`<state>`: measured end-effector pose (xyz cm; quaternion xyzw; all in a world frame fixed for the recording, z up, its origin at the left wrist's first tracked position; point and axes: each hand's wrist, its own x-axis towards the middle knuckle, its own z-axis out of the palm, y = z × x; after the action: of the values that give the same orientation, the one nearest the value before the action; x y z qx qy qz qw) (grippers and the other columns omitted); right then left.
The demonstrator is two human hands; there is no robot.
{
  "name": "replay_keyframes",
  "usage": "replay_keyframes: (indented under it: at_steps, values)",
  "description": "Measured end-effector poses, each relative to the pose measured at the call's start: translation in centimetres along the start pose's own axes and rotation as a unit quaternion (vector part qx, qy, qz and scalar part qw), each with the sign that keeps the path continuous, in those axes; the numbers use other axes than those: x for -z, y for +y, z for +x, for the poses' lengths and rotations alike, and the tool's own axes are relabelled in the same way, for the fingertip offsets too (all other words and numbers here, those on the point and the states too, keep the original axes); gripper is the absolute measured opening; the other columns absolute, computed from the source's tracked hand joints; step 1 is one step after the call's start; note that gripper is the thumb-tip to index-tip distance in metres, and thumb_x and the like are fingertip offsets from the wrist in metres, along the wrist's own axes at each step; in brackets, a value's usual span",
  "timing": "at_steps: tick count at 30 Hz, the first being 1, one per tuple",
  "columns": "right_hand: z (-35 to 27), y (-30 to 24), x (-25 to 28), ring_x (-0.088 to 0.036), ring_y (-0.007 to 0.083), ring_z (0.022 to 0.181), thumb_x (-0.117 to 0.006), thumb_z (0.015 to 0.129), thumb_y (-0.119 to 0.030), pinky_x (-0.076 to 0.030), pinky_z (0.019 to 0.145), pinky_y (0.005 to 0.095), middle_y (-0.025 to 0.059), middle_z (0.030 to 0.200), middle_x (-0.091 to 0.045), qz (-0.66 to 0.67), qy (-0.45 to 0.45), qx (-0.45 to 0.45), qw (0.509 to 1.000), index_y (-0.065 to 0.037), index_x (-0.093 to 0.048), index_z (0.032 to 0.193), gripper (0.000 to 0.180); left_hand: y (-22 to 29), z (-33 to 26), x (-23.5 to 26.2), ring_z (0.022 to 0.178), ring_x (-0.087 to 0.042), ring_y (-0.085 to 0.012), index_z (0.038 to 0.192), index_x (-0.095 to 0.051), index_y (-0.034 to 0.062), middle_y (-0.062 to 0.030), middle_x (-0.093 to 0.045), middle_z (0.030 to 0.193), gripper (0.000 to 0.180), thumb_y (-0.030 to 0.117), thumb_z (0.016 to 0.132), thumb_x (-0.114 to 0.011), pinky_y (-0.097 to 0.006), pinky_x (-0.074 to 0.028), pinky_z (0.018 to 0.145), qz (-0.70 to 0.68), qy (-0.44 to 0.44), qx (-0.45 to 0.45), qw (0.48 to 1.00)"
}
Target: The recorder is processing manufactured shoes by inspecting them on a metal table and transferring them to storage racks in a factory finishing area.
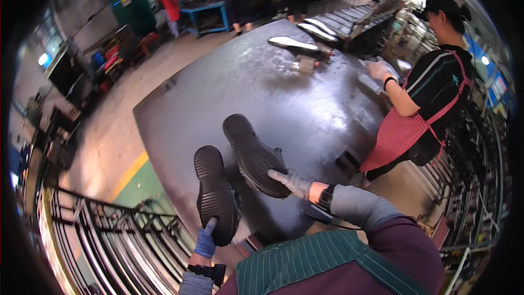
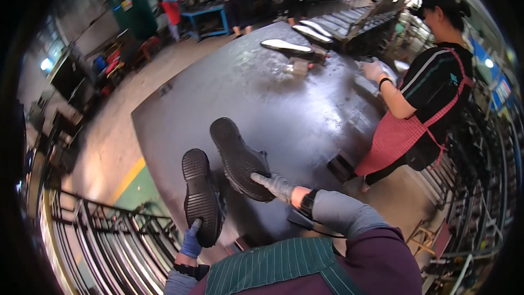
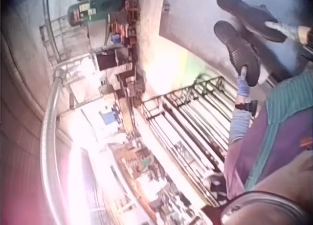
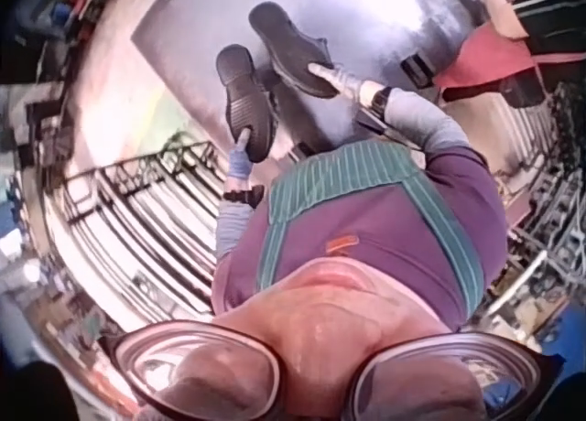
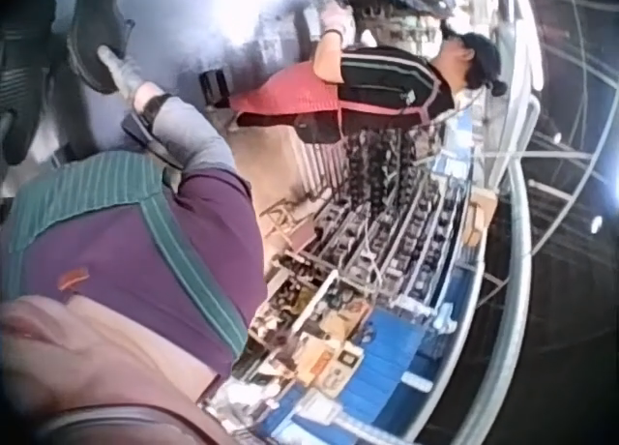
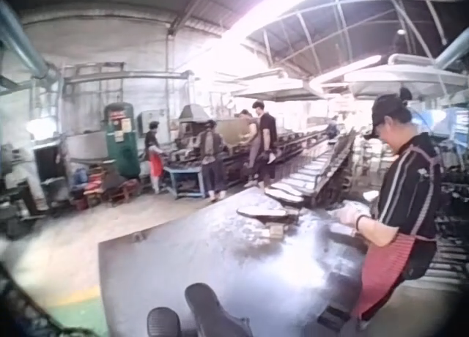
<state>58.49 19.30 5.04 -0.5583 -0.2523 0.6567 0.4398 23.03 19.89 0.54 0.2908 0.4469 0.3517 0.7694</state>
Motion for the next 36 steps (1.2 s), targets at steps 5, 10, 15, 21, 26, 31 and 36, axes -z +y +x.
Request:
replay_keyframes:
  at_steps: [5, 10, 15, 21, 26, 31, 36]
  values:
    - [-4.7, 2.1, 0.2, -0.063, 0.0203, 0.084, -0.064, 0.084, -0.052, -0.053, 0.065, 0.0344, 0.0085, 0.103, -0.066, -0.045, -0.015, 0.008, 0.999, -0.005, -0.059, 0.119, 0.059, -5.6, -11.8, -3.3, 0.103, -0.062, -0.0240, 0.126, -0.052, -0.0001, -0.0120, -0.061, 0.117, 0.057, 0.035, 0.084, -0.068, -0.036, -0.051, 0.091, -0.017, 0.063, 0.007, 0.998]
    - [-3.9, 3.9, 0.8, -0.063, 0.0184, 0.075, -0.065, 0.083, -0.052, -0.052, 0.060, 0.0326, 0.0066, 0.094, -0.067, 0.022, -0.030, 0.038, 0.999, -0.005, -0.062, 0.112, 0.055, -13.2, -16.3, -5.1, 0.104, -0.060, -0.0216, 0.127, -0.051, -0.0013, -0.0116, -0.059, 0.120, 0.056, 0.035, 0.087, -0.065, -0.034, -0.049, 0.092, -0.082, 0.122, -0.008, 0.989]
    - [-7.6, 7.2, 0.7, -0.061, 0.0110, 0.067, -0.064, 0.083, -0.056, -0.050, 0.058, 0.0274, 0.0037, 0.077, -0.064, -0.043, -0.122, -0.088, 0.988, -0.005, -0.063, 0.087, 0.051, -15.1, -20.3, -9.1, 0.107, -0.058, -0.0203, 0.129, -0.051, 0.0004, -0.0100, -0.058, 0.122, 0.057, 0.036, 0.087, -0.065, -0.033, -0.047, 0.094, 0.006, 0.152, 0.003, 0.988]
    - [-7.5, 7.5, -8.2, -0.054, 0.0275, 0.114, -0.068, 0.079, -0.053, -0.043, 0.096, 0.0347, 0.0219, 0.124, -0.054, -0.345, -0.223, 0.130, 0.903, -0.002, -0.044, 0.133, 0.078, -13.3, -19.3, 0.3, 0.112, -0.053, -0.0203, 0.137, -0.041, 0.0023, -0.0108, -0.052, 0.129, 0.069, 0.027, 0.080, -0.072, -0.034, -0.045, 0.096, 0.302, -0.020, 0.175, 0.937]
    - [-1.5, 8.1, -14.3, -0.058, 0.0160, 0.100, -0.069, 0.086, -0.024, -0.044, 0.092, 0.0306, 0.0054, 0.106, -0.064, -0.143, -0.303, 0.078, 0.939, -0.003, -0.061, 0.114, 0.036, -4.3, -4.8, -3.4, 0.109, -0.057, -0.0206, 0.125, -0.052, -0.0016, -0.0111, -0.060, 0.117, 0.046, 0.034, 0.095, -0.050, -0.033, -0.041, 0.099, 0.044, 0.001, -0.150, 0.988]
    - [-2.2, 8.4, -14.3, -0.058, 0.0137, 0.093, -0.068, 0.084, -0.016, -0.045, 0.087, 0.0300, 0.0039, 0.096, -0.067, -0.109, -0.273, 0.181, 0.939, -0.005, -0.064, 0.107, 0.026, -2.2, -4.8, -6.1, 0.105, -0.057, -0.0185, 0.117, -0.059, -0.0009, -0.0090, -0.062, 0.110, 0.039, 0.029, 0.093, -0.053, -0.031, -0.043, 0.095, 0.036, -0.018, -0.199, 0.979]
    - [-6.5, 8.8, -15.3, -0.059, 0.0143, 0.091, -0.069, 0.081, -0.016, -0.047, 0.085, 0.0321, 0.0047, 0.096, -0.067, -0.105, -0.194, 0.255, 0.941, -0.005, -0.065, 0.103, 0.025, -1.0, -9.4, -8.3, 0.094, -0.061, -0.0184, 0.106, -0.064, -0.0012, -0.0095, -0.064, 0.104, 0.026, 0.018, 0.090, -0.055, -0.032, -0.047, 0.088, 0.223, 0.053, -0.355, 0.906]
